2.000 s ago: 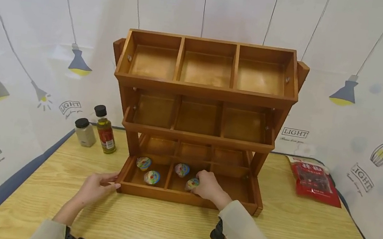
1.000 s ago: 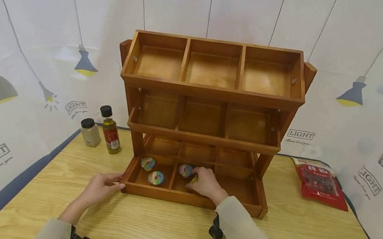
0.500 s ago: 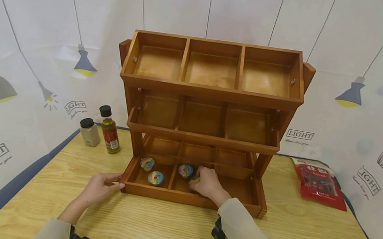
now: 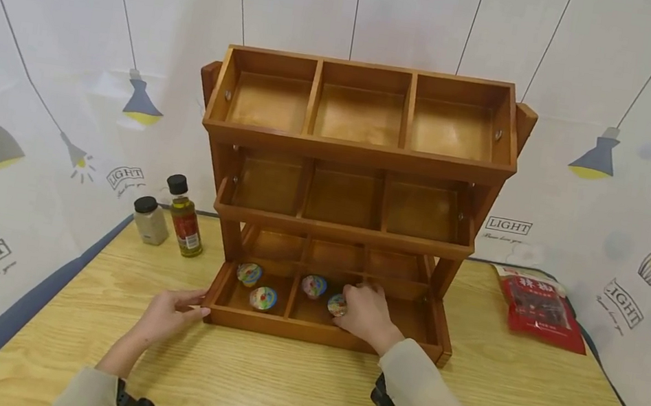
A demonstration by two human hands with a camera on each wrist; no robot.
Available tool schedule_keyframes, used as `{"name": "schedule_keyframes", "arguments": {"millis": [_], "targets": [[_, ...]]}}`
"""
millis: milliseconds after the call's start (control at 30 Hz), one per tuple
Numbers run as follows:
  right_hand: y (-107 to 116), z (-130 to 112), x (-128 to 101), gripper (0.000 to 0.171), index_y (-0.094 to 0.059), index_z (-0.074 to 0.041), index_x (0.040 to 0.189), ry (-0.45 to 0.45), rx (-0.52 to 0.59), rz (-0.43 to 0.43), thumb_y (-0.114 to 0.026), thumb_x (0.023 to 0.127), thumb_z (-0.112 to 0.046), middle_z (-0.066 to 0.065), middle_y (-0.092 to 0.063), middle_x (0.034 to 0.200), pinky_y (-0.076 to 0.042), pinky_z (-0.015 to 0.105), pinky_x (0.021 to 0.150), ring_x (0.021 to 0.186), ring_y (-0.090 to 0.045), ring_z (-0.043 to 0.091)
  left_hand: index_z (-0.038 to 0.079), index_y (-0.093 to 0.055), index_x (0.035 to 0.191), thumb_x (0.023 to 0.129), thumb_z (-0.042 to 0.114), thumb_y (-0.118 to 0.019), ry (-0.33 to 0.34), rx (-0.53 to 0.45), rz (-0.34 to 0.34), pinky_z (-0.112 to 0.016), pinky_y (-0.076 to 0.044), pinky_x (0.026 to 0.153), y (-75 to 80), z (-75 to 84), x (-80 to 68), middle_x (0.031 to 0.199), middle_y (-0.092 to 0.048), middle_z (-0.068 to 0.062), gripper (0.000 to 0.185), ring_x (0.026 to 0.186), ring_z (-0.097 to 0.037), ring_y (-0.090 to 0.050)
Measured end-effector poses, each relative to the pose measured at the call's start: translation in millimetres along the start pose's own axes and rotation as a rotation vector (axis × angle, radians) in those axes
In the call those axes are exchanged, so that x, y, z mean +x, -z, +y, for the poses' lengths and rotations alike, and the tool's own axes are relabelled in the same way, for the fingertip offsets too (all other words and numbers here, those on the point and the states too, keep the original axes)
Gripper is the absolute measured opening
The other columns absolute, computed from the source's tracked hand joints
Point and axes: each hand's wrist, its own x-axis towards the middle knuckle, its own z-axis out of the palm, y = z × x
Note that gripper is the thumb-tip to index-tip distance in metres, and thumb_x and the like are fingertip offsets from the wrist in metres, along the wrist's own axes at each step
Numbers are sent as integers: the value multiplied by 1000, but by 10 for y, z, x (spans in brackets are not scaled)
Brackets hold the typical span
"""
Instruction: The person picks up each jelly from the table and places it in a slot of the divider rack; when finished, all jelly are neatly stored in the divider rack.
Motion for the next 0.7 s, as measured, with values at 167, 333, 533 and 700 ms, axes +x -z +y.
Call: {"name": "schedule_keyframes", "arguments": {"millis": [167, 333, 533, 700], "targets": [[-40, 43, 9, 33, -63, -11, 84, -16, 53, 10, -77, 68, -36, 1, -65, 84, -37, 55, 94, 80, -59, 21, 5, -58, 120, 80, 15, -67, 6, -7, -7, -25, -52, 67, 6, 5, 2, 106, -67, -16, 42, 84, -22, -66], [-26, 70, 20, 30, -64, -7, 86, 20, 178, -34, -76, 69, -29, 3, -66, 84, -37, 52, 93, 78, -58, 18, 7, -58, 120, 80, 15, -67, 14, -6, -6, -23, -51, 65, 22, 12, 1, 106, -67, -16, 42, 84, -21, -65], [43, 133, 12, 29, -65, -5, 91, 85, 257, -122, -75, 72, -25, 4, -66, 86, -45, 31, 70, 77, -55, 15, 4, -59, 119, 80, 13, -67, 0, -19, 0, -24, -52, 65, 18, 8, 2, 105, -67, -17, 41, 84, -22, -66], [104, 192, -29, 33, -65, -5, 95, 129, 290, -151, -74, 72, -27, 6, -67, 93, -47, 30, 71, 85, -59, 20, 3, -59, 119, 79, 14, -67, -2, -24, 2, -25, -52, 66, 6, 6, 2, 105, -67, -18, 42, 83, -22, -66]]}}
